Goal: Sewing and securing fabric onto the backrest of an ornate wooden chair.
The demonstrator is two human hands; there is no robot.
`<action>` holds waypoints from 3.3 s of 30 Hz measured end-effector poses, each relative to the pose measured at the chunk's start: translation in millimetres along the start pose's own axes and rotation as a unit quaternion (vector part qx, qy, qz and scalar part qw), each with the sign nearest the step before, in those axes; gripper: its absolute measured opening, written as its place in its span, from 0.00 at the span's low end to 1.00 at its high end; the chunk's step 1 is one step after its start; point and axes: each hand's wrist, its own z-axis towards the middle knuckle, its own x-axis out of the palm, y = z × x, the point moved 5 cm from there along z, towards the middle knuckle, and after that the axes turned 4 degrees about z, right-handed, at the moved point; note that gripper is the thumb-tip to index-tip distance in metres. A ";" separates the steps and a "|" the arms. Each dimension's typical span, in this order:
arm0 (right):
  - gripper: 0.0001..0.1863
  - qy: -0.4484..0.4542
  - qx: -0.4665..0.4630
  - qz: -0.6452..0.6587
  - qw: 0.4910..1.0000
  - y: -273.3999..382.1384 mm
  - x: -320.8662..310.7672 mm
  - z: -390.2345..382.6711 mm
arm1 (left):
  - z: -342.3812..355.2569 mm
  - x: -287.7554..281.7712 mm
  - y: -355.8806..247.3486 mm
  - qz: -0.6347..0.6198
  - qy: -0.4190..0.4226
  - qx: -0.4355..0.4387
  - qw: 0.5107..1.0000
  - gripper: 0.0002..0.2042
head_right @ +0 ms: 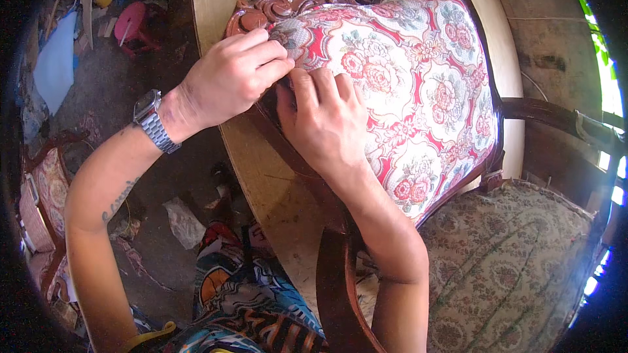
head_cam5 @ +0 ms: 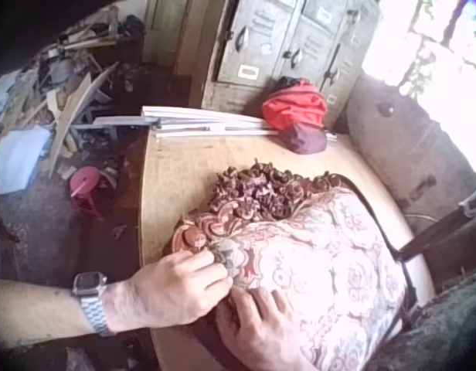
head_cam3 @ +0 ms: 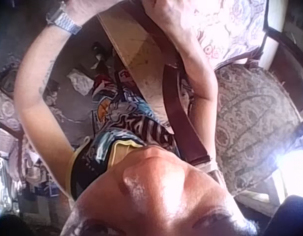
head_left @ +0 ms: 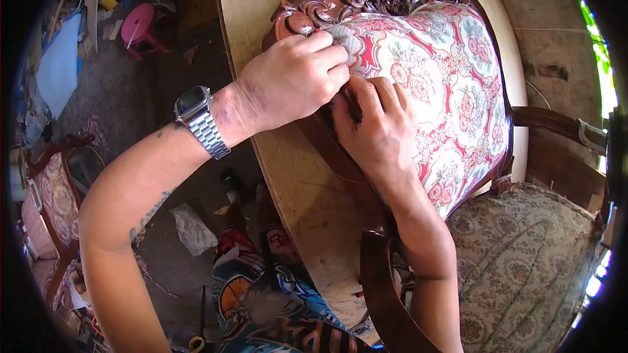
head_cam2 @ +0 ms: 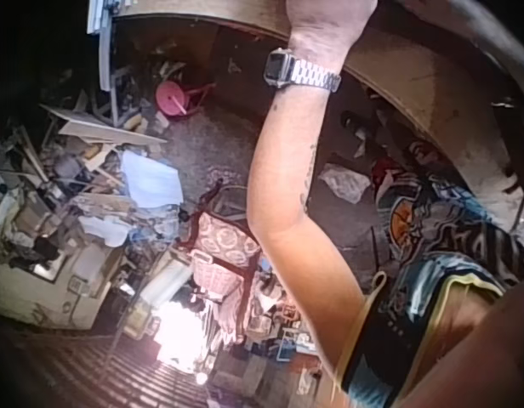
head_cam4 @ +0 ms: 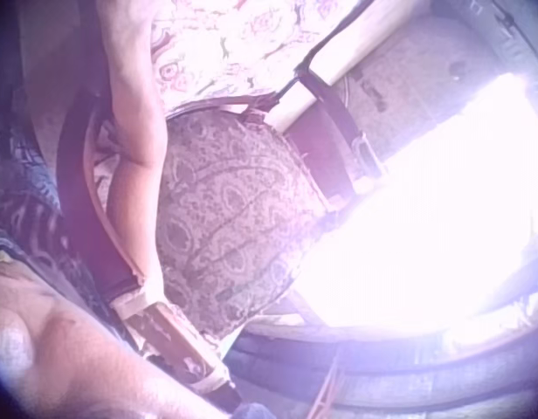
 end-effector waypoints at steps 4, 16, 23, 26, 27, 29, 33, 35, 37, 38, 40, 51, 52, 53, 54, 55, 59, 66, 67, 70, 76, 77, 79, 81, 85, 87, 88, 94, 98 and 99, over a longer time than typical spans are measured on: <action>0.12 -0.017 0.016 0.002 1.000 -0.4 -4.9 1.2 | 4.3 -0.7 2.3 -0.033 -0.029 0.017 0.999 0.07; 0.15 0.057 -0.065 -0.021 0.996 4.5 3.9 6.0 | -10.3 -20.4 5.1 0.016 0.058 -0.132 0.989 0.11; 0.19 0.061 -0.036 0.036 0.997 1.8 2.3 3.3 | -41.6 -40.0 -14.9 0.051 0.277 -0.270 0.921 0.13; 0.20 0.074 -0.021 0.027 0.997 2.6 1.9 4.3 | -41.4 -44.5 -37.8 -0.180 0.181 -0.283 0.925 0.10; 0.20 0.087 -0.025 0.021 0.996 3.1 3.7 4.2 | -43.1 -40.8 -44.8 -0.214 0.166 -0.286 0.919 0.10; 0.22 0.111 -0.040 0.027 0.993 2.4 6.5 4.8 | -41.3 -37.5 -51.0 -0.286 0.085 -0.291 0.909 0.09; 0.22 0.152 -0.064 0.051 0.985 1.3 5.3 9.0 | -44.7 -29.2 -67.8 -0.352 0.035 -0.287 0.890 0.09; 0.21 0.160 -0.070 0.057 0.983 2.4 2.5 10.1 | -43.8 -25.6 -81.5 -0.367 0.014 -0.264 0.892 0.10; 0.20 0.161 -0.044 0.058 0.984 3.9 -3.7 11.7 | -42.8 -19.9 -87.7 -0.368 -0.010 -0.254 0.894 0.11; 0.20 0.157 -0.038 0.063 0.985 2.3 -5.0 11.7 | -40.9 -19.9 -89.5 -0.356 -0.006 -0.255 0.899 0.11; 0.20 0.170 -0.032 0.071 0.982 3.0 -7.4 14.4 | -41.3 -18.9 -93.4 -0.339 -0.002 -0.255 0.905 0.11; 0.15 0.301 0.089 0.298 0.902 -49.8 -70.8 33.3 | -30.4 -1.9 -121.9 -0.301 -0.012 -0.319 0.898 0.27; 0.15 0.277 0.143 0.254 0.916 -75.7 -86.6 32.6 | -26.0 -4.7 -121.8 -0.320 -0.021 -0.335 0.886 0.27; 0.15 0.251 0.199 0.203 0.925 -108.1 -103.8 29.7 | -19.7 -6.0 -123.8 -0.343 -0.032 -0.346 0.873 0.28; 0.14 0.197 0.220 0.197 0.935 -153.7 -112.7 20.4 | -20.8 -1.0 -125.2 -0.333 -0.065 -0.341 0.877 0.30; 0.14 0.142 0.243 0.181 0.942 -197.5 -122.2 8.5 | -19.0 -0.8 -125.8 -0.354 -0.046 -0.356 0.864 0.30; 0.13 0.067 0.338 0.158 0.925 -271.8 -137.9 -19.7 | -28.5 18.4 -125.6 -0.331 -0.083 -0.347 0.874 0.29; 0.15 0.203 0.360 0.097 0.906 -247.5 -104.9 -29.3 | -35.7 28.4 -125.3 -0.281 -0.101 -0.340 0.892 0.30; 0.15 0.225 0.365 0.093 0.899 -238.5 -99.5 -24.1 | -36.2 27.8 -123.5 -0.275 -0.101 -0.348 0.891 0.30; 0.11 0.229 0.291 0.043 0.928 -214.5 -89.9 -21.5 | -27.1 24.5 -124.7 -0.270 -0.119 -0.315 0.902 0.29; 0.07 0.199 0.139 0.027 0.970 -195.8 -81.9 -9.5 | -32.8 29.1 -126.9 -0.281 -0.048 -0.332 0.899 0.29; 0.05 0.216 0.112 0.000 0.970 -199.5 -79.7 -9.7 | -33.1 30.3 -128.0 -0.279 -0.045 -0.331 0.900 0.29; 0.04 0.237 0.079 -0.023 0.968 -197.7 -77.3 -6.5 | -37.6 31.4 -125.8 -0.282 -0.045 -0.341 0.896 0.29; 0.04 0.225 0.054 -0.076 0.970 -197.2 -84.6 -4.2 | -39.6 32.0 -125.8 -0.304 -0.056 -0.342 0.888 0.30; 0.01 0.042 0.226 0.245 0.942 -215.6 -111.8 4.7 | -32.3 32.5 -131.9 -0.310 -0.127 -0.332 0.882 0.34; 0.02 0.087 0.200 0.310 0.925 -179.0 -87.0 28.6 | -35.0 39.1 -131.5 -0.316 -0.139 -0.348 0.872 0.36; 0.04 0.144 0.194 0.292 0.925 -152.5 -70.8 43.5 | -36.5 37.3 -129.8 -0.300 -0.190 -0.344 0.869 0.38; 0.09 0.369 0.132 0.265 0.881 -50.0 9.2 101.8 | -39.9 7.4 -107.1 -0.457 -0.259 -0.402 0.750 0.43; 0.08 0.407 0.076 0.201 0.888 -47.7 24.3 103.4 | -19.2 10.5 -109.1 -0.447 -0.227 -0.396 0.769 0.42; 0.08 0.408 0.075 0.199 0.888 -46.6 23.6 106.0 | -11.1 16.1 -109.3 -0.422 -0.232 -0.379 0.790 0.41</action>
